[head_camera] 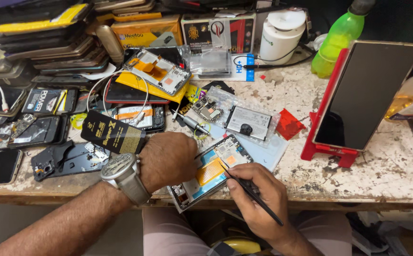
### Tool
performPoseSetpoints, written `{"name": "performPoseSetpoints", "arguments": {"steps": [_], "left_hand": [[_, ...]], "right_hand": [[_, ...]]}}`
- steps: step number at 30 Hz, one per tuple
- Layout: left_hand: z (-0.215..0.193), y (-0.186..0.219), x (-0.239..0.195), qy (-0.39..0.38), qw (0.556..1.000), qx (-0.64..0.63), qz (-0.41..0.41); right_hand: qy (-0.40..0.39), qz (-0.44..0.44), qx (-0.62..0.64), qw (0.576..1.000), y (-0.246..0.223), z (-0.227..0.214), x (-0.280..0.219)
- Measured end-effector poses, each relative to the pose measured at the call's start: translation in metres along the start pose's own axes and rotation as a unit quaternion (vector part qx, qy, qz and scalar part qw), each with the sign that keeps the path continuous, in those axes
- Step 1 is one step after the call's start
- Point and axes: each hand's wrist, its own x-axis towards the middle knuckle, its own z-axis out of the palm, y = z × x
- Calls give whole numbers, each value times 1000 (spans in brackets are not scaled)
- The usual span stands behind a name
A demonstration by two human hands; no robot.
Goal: The person uses tweezers to peel and remove adhesive tape from the interior of a disassembled smartphone. The person repeatedly lifts and scrapes tape sections from the phone's internal frame and battery area.
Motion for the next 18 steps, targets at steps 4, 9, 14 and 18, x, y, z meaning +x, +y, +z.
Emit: {"name": "performPoseSetpoints", "arguments": {"steps": [4,9,14,18], "left_hand": [[6,0,1,15,1000,-17,-6],[16,3,-3,39,999,-16,-12],[20,2,-10,101,994,-35,19],[23,0,-13,126,989,-35,62]], "right_hand": [[0,10,11,1000,2,-1,-1],[-5,0,7,1000,4,-2,-1],[-9,15,13,1000,2,-1,-1],[-4,6,-4,1000,2,-1,-1]]}}
